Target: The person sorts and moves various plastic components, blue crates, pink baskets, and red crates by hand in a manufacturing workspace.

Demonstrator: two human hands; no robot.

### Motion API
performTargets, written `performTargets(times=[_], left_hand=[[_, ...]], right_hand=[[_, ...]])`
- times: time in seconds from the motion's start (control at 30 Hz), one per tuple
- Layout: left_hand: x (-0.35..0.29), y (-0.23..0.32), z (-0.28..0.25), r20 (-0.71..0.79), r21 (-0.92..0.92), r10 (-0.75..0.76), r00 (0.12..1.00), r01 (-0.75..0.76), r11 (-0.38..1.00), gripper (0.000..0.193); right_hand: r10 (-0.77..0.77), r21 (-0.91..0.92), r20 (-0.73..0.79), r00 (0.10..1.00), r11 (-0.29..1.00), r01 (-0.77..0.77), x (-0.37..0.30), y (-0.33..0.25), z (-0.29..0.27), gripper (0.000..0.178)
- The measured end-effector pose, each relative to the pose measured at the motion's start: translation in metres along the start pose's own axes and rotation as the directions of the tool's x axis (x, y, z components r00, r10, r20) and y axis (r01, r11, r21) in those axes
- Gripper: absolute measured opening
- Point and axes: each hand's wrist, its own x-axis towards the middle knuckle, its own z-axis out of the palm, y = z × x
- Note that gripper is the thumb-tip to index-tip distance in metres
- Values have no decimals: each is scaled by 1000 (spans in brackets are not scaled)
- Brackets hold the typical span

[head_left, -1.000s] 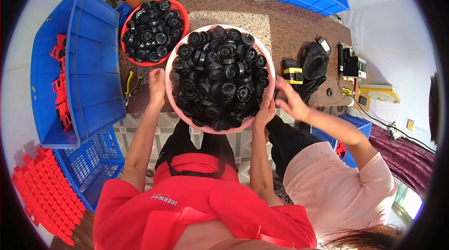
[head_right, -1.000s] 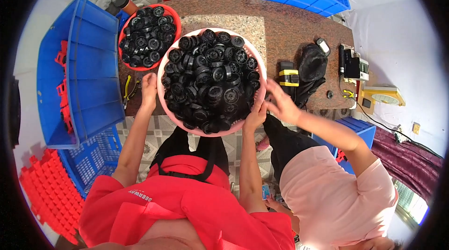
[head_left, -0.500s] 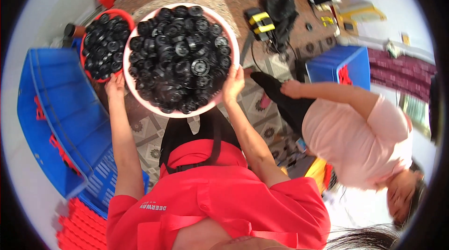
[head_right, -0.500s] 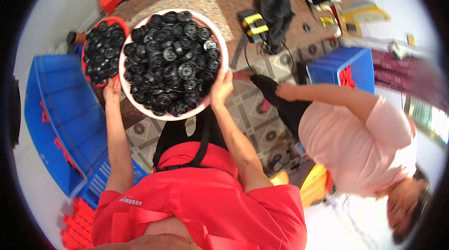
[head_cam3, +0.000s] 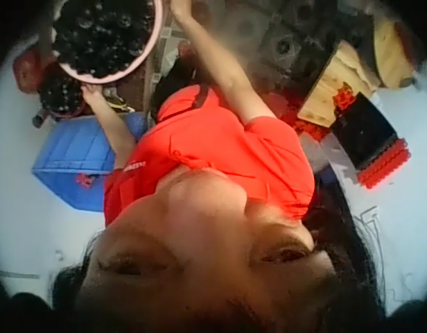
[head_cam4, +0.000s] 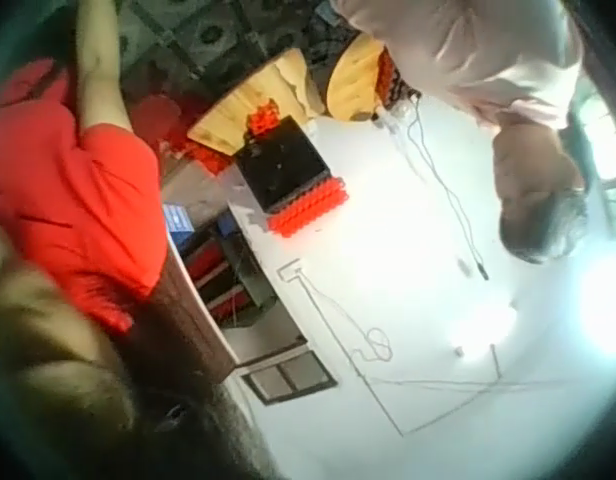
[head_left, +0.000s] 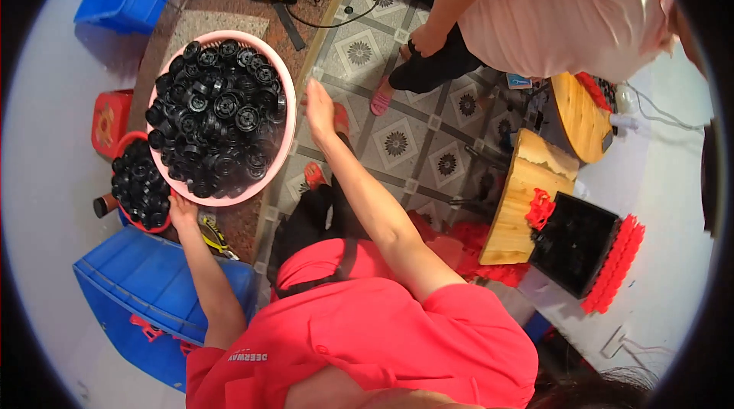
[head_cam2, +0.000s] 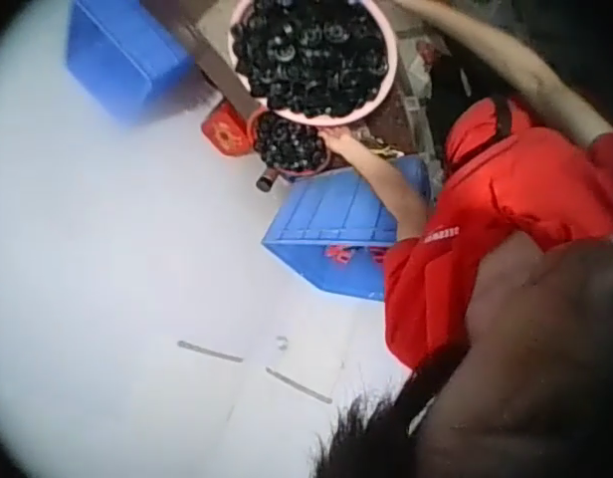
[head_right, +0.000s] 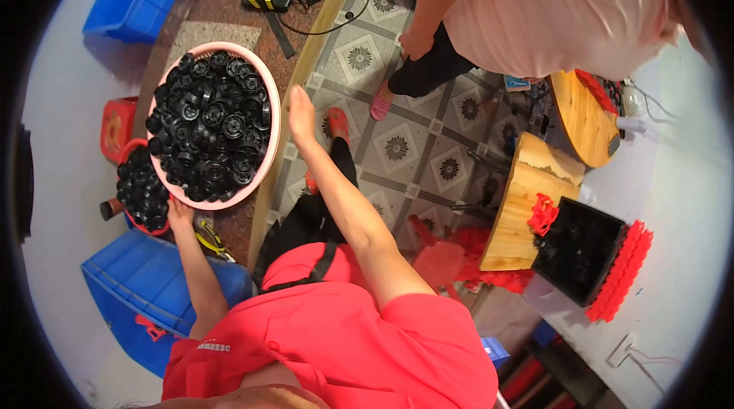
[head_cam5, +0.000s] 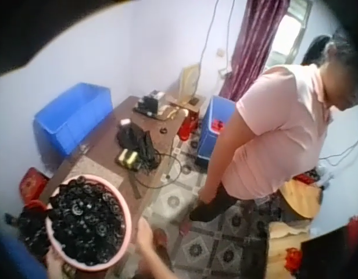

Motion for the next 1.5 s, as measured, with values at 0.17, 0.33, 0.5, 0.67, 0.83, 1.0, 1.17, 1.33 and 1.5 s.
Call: performTargets(times=[0.17,0.33,0.5,0.67,0.83,1.0,1.17,1.33,1.5], left_hand=[[-29,-16,2,-99,62,-38,994,44,997,53],[-60,-38,9,-5,10,-60,998,60,998,52],[-100,-71,24,5,-39,-76,997,76,996,49],[-119,-80,25,-10,71,-21,1000,22,997,53],[-152,-70,33,-18,170,116,993,-111,979,62],[-164,-71,46,-110,231,178,978,-149,961,57],[-160,-78,47,-221,216,244,944,-197,956,56],[-151,-83,50,-424,330,311,851,-174,928,48],[-178,-77,96,-461,309,321,827,-189,932,50]], right_hand=[[149,-83,86,985,986,-142,-95,27,-126,27],[337,-335,-31,941,883,-328,-177,39,-207,28],[315,-448,96,944,861,-241,-176,48,-209,27],[66,-459,254,965,886,60,-125,26,-166,28],[-80,-345,277,958,922,177,-67,-53,-84,26],[-295,-46,226,928,949,313,37,-145,5,25],[-210,162,-11,978,964,209,233,-181,73,28],[-395,-691,-118,911,692,210,429,-170,84,63],[-480,-857,255,839,290,426,538,-161,87,82]])
